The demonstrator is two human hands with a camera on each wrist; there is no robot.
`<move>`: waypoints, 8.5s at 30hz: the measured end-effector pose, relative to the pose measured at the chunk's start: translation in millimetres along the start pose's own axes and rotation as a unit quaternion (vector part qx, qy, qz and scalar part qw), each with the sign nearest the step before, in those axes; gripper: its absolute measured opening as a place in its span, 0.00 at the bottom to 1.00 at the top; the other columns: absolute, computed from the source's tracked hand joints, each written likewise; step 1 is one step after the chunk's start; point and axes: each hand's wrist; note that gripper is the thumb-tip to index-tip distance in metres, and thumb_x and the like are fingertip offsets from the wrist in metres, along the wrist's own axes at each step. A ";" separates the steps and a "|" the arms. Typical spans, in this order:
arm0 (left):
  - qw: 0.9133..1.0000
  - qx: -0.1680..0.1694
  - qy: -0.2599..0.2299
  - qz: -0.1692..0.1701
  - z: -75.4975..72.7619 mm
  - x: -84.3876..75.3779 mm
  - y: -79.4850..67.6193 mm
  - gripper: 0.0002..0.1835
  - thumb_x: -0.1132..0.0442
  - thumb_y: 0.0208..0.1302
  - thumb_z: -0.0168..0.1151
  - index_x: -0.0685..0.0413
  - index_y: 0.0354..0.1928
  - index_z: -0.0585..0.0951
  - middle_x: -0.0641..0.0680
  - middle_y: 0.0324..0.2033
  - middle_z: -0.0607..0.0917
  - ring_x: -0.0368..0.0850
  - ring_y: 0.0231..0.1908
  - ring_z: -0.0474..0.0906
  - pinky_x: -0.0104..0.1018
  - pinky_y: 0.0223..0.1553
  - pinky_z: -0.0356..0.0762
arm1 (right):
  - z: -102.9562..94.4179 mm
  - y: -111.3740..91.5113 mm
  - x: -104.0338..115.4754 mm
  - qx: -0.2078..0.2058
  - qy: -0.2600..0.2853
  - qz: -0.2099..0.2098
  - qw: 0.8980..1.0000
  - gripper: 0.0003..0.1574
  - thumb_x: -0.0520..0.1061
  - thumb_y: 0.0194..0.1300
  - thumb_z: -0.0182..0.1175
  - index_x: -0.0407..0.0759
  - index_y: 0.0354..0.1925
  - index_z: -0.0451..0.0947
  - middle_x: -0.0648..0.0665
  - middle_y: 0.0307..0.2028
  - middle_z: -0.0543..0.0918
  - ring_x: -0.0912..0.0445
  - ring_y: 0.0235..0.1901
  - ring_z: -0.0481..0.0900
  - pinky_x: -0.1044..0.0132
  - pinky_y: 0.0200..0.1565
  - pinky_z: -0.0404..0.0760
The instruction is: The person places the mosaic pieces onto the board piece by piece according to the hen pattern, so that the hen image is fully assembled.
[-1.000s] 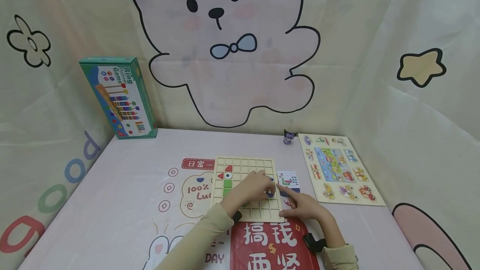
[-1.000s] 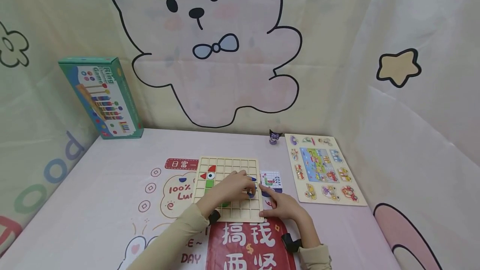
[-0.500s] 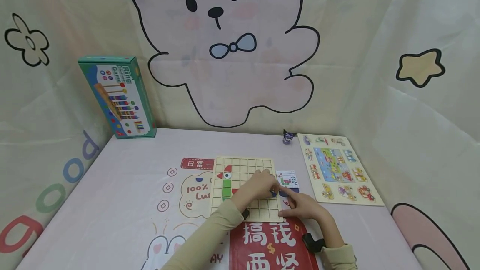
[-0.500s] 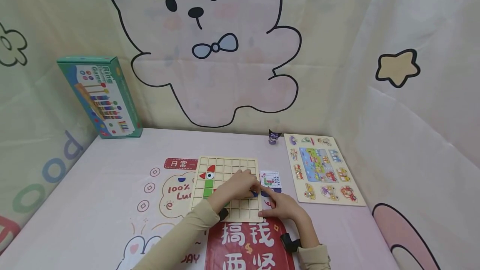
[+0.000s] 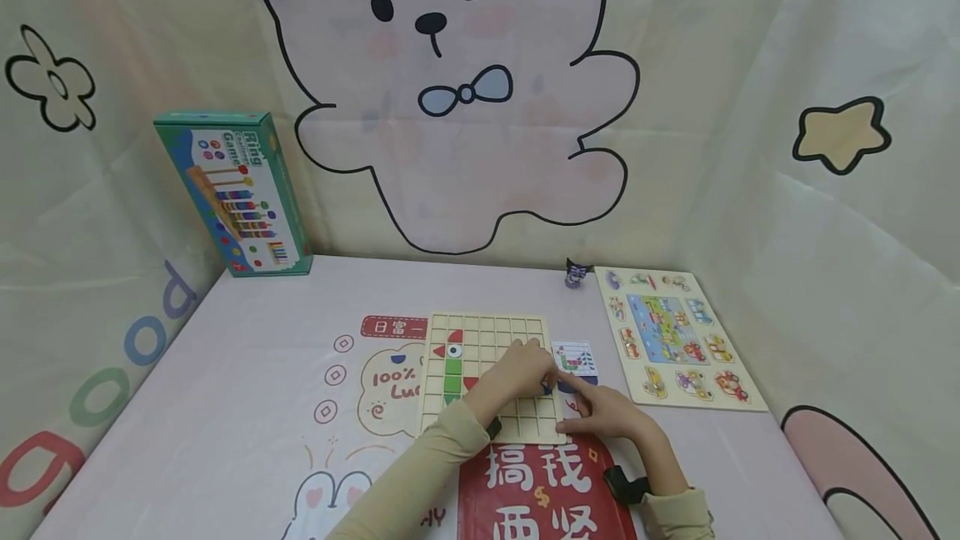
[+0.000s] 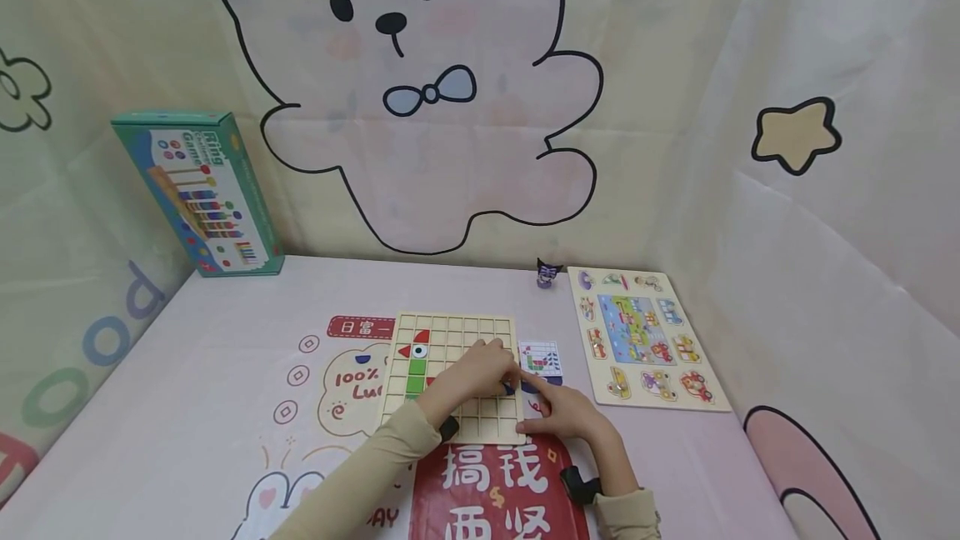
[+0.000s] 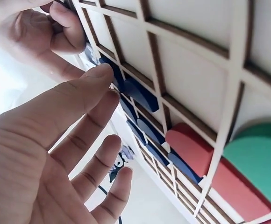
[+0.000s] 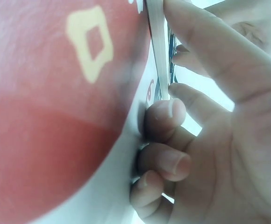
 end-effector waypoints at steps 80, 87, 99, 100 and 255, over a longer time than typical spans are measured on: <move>0.961 -0.113 -0.108 -0.226 -1.3 158.4 -143.2 0.10 0.63 0.50 0.70 0.45 0.36 0.84 0.48 0.37 0.83 0.52 0.48 0.73 0.59 0.53 0.64 | 0.8 0.6 -0.8 -0.002 -0.004 -0.003 1.000 0.53 0.64 0.47 0.67 0.57 0.69 0.57 0.53 0.16 0.65 0.61 0.17 0.59 0.68 0.23 0.61; 0.965 -0.109 -0.095 -0.220 4.2 166.5 -145.9 0.09 0.62 0.48 0.71 0.46 0.34 0.84 0.49 0.35 0.83 0.51 0.42 0.73 0.60 0.49 0.67 | 1.4 1.6 -1.7 0.000 -0.004 -0.006 1.000 0.53 0.64 0.48 0.67 0.57 0.69 0.57 0.53 0.17 0.65 0.61 0.17 0.59 0.68 0.24 0.61; 0.966 -0.111 -0.086 -0.215 5.6 163.1 -144.0 0.07 0.58 0.48 0.71 0.44 0.32 0.84 0.45 0.28 0.81 0.45 0.37 0.72 0.50 0.43 0.70 | 2.0 1.9 -4.2 0.000 -0.004 -0.004 1.000 0.53 0.64 0.48 0.67 0.57 0.69 0.57 0.52 0.17 0.65 0.60 0.17 0.59 0.67 0.24 0.62; 0.966 -0.115 -0.084 -0.214 5.4 161.1 -143.7 0.07 0.58 0.48 0.71 0.44 0.31 0.84 0.45 0.28 0.81 0.45 0.36 0.72 0.48 0.43 0.70 | 2.2 2.2 -4.6 0.001 -0.005 -0.005 1.000 0.53 0.64 0.48 0.67 0.57 0.69 0.57 0.52 0.17 0.65 0.60 0.17 0.59 0.67 0.24 0.62; 0.993 -0.098 -0.070 -0.018 2.5 41.4 -58.8 0.09 0.53 0.55 0.66 0.38 0.39 0.85 0.40 0.38 0.83 0.38 0.36 0.70 0.33 0.35 0.68 | -0.7 2.2 -7.9 0.005 0.003 -0.024 1.000 0.47 0.62 0.53 0.64 0.54 0.67 0.60 0.52 0.19 0.67 0.61 0.19 0.62 0.68 0.25 0.63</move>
Point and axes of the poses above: each hand's wrist, its own y-axis towards the middle knuckle, its own z-axis out of the palm, x = y × z
